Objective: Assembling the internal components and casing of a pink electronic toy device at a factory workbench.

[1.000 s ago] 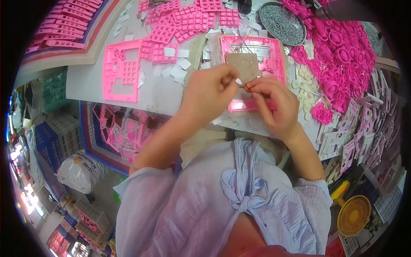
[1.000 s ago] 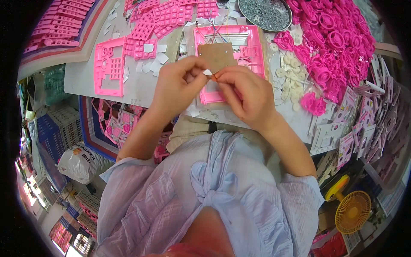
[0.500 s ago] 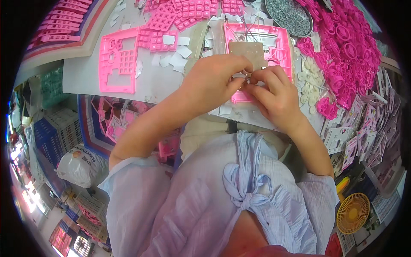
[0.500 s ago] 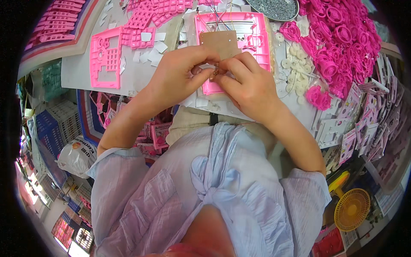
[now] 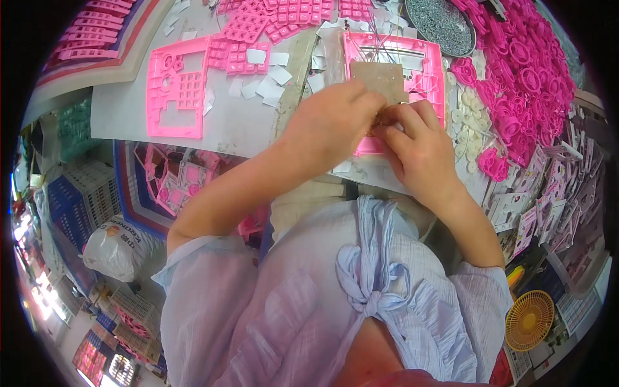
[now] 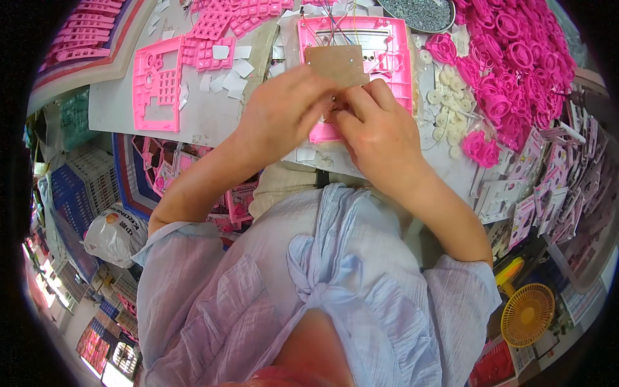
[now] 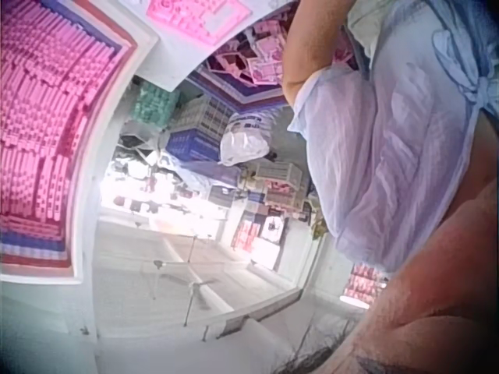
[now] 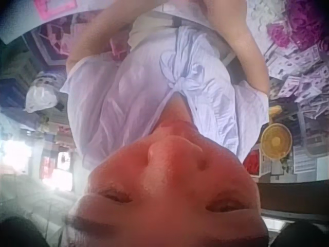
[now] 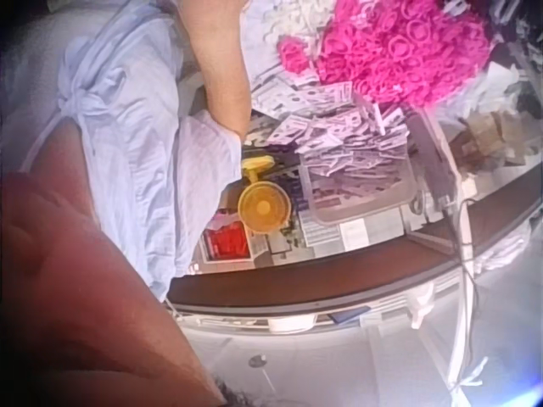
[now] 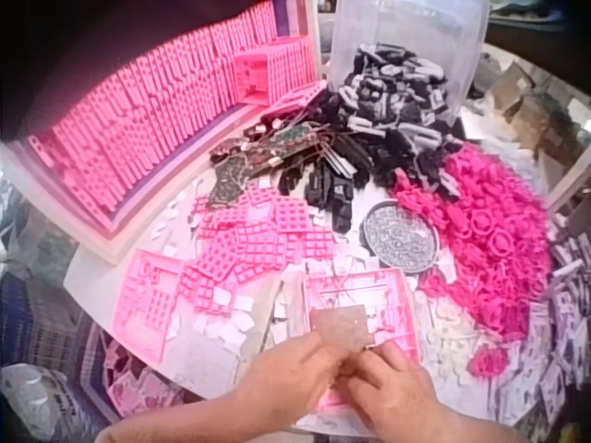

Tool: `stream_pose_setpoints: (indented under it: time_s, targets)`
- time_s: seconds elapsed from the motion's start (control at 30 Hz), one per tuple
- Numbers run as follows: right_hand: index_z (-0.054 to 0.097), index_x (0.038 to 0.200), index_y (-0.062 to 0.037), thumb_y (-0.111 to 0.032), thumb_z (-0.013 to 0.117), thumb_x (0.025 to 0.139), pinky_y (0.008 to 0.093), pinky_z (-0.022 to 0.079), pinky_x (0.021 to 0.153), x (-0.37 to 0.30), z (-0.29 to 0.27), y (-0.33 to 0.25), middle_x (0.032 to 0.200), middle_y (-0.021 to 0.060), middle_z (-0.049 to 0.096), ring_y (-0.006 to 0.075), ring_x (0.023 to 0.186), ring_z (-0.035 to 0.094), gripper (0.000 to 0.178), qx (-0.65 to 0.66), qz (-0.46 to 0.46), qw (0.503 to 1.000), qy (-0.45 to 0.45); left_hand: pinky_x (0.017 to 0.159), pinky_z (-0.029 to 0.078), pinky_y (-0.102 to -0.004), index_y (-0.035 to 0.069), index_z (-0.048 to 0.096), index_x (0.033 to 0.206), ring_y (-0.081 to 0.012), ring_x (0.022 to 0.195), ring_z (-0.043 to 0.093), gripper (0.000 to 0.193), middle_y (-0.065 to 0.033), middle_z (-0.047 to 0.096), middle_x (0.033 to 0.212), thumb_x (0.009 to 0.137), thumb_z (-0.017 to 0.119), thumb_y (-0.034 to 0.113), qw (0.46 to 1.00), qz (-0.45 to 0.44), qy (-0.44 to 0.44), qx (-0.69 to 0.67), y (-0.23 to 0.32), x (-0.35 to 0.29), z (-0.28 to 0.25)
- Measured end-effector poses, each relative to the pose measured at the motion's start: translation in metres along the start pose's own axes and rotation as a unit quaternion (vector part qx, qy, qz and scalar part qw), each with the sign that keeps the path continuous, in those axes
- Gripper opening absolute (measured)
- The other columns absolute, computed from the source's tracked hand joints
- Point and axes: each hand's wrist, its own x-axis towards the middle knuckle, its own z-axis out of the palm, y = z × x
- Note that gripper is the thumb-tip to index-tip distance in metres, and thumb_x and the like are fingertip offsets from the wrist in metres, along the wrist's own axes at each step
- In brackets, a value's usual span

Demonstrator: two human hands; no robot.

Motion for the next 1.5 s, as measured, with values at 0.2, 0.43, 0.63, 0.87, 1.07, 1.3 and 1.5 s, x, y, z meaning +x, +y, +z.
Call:
stream_pose_setpoints:
  time_s: [0.2, 0.43, 0.63, 0.87, 1.07, 1.3, 1.5]
  targets:
    - [0.073, 0.104, -0.0083, -0.006, 0.073, 0.075, 0.0368, 0.050, 0.075, -0.012, -0.015, -0.001, 0.101, 0.0053, 0.063, 0.0256, 0.092, 0.057, 0.029, 0.050, 0.027, 0.998, -0.023, 0.087, 0.045, -0.0452, 0.008, 0.062, 0.102, -0.0314, 0.090, 0.059, 0.026, -0.0071, 0.063, 0.096, 0.080, 0.077, 0.011, 0.973, -0.080, 0.195, 0.090, -0.003, 0.003, -0.035]
    - [0.070, 0.111, -0.0111, -0.017, 0.074, 0.082, 0.0392, 0.047, 0.080, -0.010, 0.002, 0.007, 0.104, 0.0052, 0.062, 0.0265, 0.095, 0.057, 0.031, 0.014, -0.010, 1.000, 0.015, 0.071, 0.046, -0.0340, 0.002, 0.065, 0.089, -0.0211, 0.079, 0.058, 0.008, -0.0070, 0.061, 0.085, 0.087, 0.070, 0.008, 0.979, -0.171, -0.038, -0.102, 0.010, -0.038, -0.036]
    - [0.066, 0.124, -0.0155, -0.023, 0.075, 0.082, 0.0389, 0.046, 0.078, -0.015, 0.001, -0.012, 0.112, 0.0059, 0.059, 0.0259, 0.097, 0.056, 0.043, -0.082, 0.029, 0.995, -0.040, 0.057, 0.044, -0.0251, 0.001, 0.067, 0.092, -0.0118, 0.064, 0.058, 0.011, -0.0048, 0.066, 0.081, 0.090, 0.071, 0.010, 0.983, -0.167, 0.028, -0.071, 0.010, 0.010, -0.039]
    - [0.066, 0.125, -0.0134, -0.023, 0.073, 0.083, 0.0395, 0.047, 0.077, -0.014, -0.012, -0.001, 0.109, 0.0074, 0.060, 0.0263, 0.094, 0.057, 0.044, 0.035, 0.016, 0.996, -0.077, 0.071, 0.059, -0.0268, -0.005, 0.058, 0.119, -0.0190, 0.082, 0.072, 0.025, -0.0167, 0.072, 0.101, 0.096, 0.064, 0.005, 0.761, -0.300, 0.045, -0.574, 0.006, 0.027, -0.021]
    - [0.070, 0.118, -0.0094, -0.017, 0.073, 0.084, 0.0397, 0.048, 0.077, -0.013, -0.011, 0.006, 0.104, 0.0081, 0.064, 0.0258, 0.086, 0.059, 0.035, 0.074, 0.036, 0.996, -0.045, 0.078, 0.060, -0.0285, -0.005, 0.051, 0.128, -0.0204, 0.092, 0.073, 0.033, -0.0194, 0.072, 0.107, 0.097, 0.061, 0.003, 0.764, -0.261, 0.056, -0.587, 0.018, 0.011, -0.025]
    - [0.070, 0.111, -0.0085, -0.009, 0.083, 0.071, 0.0388, 0.053, 0.074, -0.008, -0.033, 0.001, 0.107, 0.0102, 0.066, 0.0288, 0.088, 0.062, 0.042, 0.129, 0.023, 0.983, 0.126, 0.077, 0.058, -0.0251, -0.006, 0.050, 0.125, -0.0142, 0.088, 0.071, 0.030, -0.0132, 0.071, 0.098, 0.096, 0.060, -0.003, 0.874, -0.253, -0.014, -0.415, 0.039, 0.008, -0.018]
    - [0.069, 0.105, -0.0060, -0.003, 0.082, 0.072, 0.0373, 0.054, 0.071, -0.015, -0.023, 0.000, 0.102, 0.0114, 0.067, 0.0297, 0.085, 0.065, 0.036, 0.117, -0.009, 0.983, 0.139, 0.077, 0.058, -0.0257, -0.005, 0.049, 0.125, -0.0156, 0.092, 0.070, 0.029, -0.0144, 0.070, 0.100, 0.097, 0.058, -0.003, 0.787, -0.289, 0.011, -0.545, 0.042, 0.018, -0.007]
